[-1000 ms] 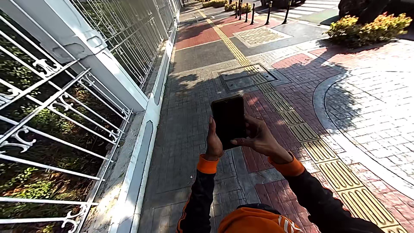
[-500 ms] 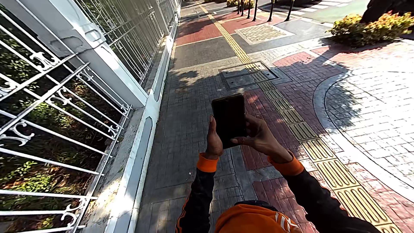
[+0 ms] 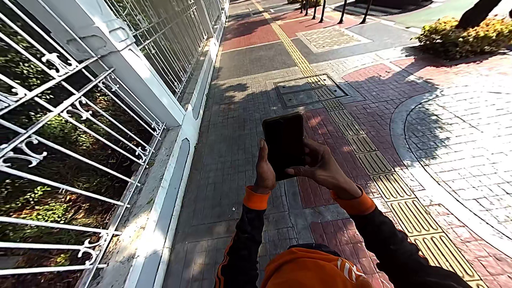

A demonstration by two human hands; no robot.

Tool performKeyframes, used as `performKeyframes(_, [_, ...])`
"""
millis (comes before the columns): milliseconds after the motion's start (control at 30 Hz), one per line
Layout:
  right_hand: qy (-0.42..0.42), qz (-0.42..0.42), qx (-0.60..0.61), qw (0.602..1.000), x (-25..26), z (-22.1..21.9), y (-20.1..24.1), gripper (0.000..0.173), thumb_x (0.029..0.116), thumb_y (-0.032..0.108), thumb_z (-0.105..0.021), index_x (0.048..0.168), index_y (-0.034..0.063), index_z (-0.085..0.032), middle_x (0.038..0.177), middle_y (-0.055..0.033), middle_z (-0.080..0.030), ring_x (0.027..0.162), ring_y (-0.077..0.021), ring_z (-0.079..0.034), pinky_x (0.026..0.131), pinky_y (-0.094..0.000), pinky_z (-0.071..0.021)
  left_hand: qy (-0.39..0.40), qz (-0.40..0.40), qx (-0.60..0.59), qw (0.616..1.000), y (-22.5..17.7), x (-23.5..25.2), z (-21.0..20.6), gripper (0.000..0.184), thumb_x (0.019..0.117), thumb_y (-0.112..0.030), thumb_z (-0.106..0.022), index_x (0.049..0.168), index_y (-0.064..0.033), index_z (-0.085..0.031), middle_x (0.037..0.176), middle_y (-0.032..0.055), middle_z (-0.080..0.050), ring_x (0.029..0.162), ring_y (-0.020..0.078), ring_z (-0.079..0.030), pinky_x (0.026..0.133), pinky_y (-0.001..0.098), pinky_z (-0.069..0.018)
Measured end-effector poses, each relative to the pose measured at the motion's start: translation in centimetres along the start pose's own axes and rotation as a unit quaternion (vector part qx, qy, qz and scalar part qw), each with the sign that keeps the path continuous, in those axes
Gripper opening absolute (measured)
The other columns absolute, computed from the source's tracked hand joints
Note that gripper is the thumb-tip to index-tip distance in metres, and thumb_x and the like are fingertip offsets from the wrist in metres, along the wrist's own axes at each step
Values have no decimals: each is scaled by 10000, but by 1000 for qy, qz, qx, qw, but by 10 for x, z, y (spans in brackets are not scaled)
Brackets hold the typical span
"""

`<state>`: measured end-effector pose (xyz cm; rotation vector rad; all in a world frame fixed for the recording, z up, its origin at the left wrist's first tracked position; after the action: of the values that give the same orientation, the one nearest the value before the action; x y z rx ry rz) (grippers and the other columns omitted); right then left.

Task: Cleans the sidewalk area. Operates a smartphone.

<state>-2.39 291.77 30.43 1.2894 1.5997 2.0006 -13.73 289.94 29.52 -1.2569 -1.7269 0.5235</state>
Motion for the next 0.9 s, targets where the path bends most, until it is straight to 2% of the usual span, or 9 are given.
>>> performKeyframes(200, [3, -13, 13, 1000, -6, 1, -2, 544, 809, -26, -827, 1293, 27, -584, 1097, -74, -734, 956, -187, -737, 872, -341, -635, -3, 6, -15, 1000, 2, -5, -6, 532, 1007, -681, -389, 1292, -301, -627, 1184, -31, -726, 1075, 117, -702, 886, 378, -612])
performKeyframes(367, [13, -8, 17, 1000, -10, 3, -2, 547, 803, -20, -833, 1288, 21, -585, 1097, -72, -735, 967, -182, -735, 888, -344, -632, -17, -1, -17, 1000, 3, -10, -9, 525, 997, -680, -422, 1289, -299, -636, 1174, -32, -732, 1074, 114, -704, 892, 375, -610])
performKeyframes(433, [28, 3, 18, 999, -13, 2, -2, 625, 782, -14, -848, 1332, 37, -556, 1149, -67, -721, 1020, -184, -725, 919, -355, -623, -37, 2, -2, 999, 6, -13, -8, 536, 987, -699, -414, 1283, -309, -633, 1163, -44, -737, 1066, 109, -707, 889, 373, -612])
performKeyframes(500, [57, 16, 7, 998, -18, -1, -3, 764, 767, 6, -868, 1415, 52, -466, 1244, -67, -680, 1109, -183, -697, 982, -363, -600, -44, 1, -5, 999, 7, -17, -6, 564, 971, -715, -433, 1293, -296, -632, 1176, -32, -734, 1077, 121, -704, 903, 388, -608])
performKeyframes(600, [78, 26, 6, 997, -28, -4, -7, 899, 736, 16, -888, 1480, 42, -384, 1279, -52, -665, 1139, -154, -680, 1015, -338, -578, -61, -8, -9, 998, 8, -26, -4, 570, 972, -712, -438, 1287, -283, -643, 1174, -23, -735, 1083, 127, -703, 920, 394, -601])
performKeyframes(767, [89, 22, 21, 996, -44, -16, -19, 836, 744, 7, -869, 1448, 13, -418, 1270, -37, -663, 1123, -125, -681, 1002, -320, -585, -114, -14, 0, 993, 9, -56, 2, 537, 981, -690, -442, 1266, -285, -650, 1153, -29, -746, 1070, 120, -711, 912, 383, -606])
performKeyframes(900, [138, 1, 52, 989, -61, -42, -36, 834, 762, 13, -859, 1462, -9, -406, 1276, -46, -667, 1116, -130, -687, 988, -318, -592, -208, -25, 21, 978, 8, -101, 18, 530, 1023, -643, -374, 1280, -258, -631, 1147, -35, -742, 1074, 104, -705, 921, 369, -604])
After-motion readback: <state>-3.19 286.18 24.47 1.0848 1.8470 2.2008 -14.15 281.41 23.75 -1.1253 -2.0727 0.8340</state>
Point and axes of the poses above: each hand's wrist, its own x-axis towards the middle knuckle, its own z-axis out of the back of the hand, y = z × x, the point moved 10 cm from there along x, towards the middle knuckle
